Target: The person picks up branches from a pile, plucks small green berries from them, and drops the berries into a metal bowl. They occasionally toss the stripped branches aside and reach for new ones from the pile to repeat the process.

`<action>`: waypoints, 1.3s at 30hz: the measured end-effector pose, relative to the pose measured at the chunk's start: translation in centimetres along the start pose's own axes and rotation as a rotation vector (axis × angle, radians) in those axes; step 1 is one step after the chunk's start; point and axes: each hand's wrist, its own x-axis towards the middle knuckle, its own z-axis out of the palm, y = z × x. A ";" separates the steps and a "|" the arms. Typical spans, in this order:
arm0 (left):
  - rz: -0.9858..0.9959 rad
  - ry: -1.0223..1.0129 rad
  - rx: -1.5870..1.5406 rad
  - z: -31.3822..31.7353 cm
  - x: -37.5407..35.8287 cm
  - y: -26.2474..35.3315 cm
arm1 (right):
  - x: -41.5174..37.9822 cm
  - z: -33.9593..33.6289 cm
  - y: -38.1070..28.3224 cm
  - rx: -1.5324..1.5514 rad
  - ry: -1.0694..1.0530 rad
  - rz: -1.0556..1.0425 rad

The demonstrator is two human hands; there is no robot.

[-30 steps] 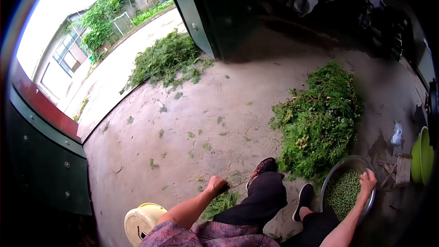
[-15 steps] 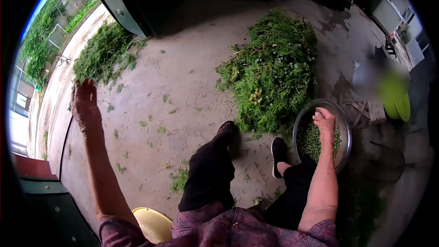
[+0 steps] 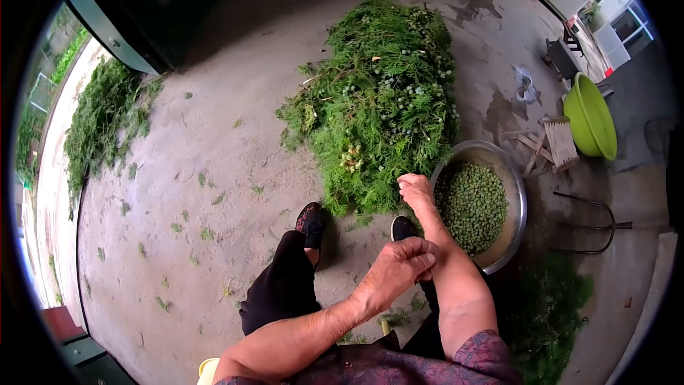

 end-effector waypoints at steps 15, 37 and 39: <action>-0.032 0.098 -0.243 -2.3 -1.5 5.2 | 13.3 -2.4 0.2 0.372 0.304 0.318; 0.231 0.515 -0.329 -3.9 2.0 5.8 | -5.5 -7.6 -12.4 0.349 0.235 0.169; 0.195 0.526 -0.243 -4.5 2.5 5.5 | -8.1 -8.2 -14.7 0.367 0.254 0.107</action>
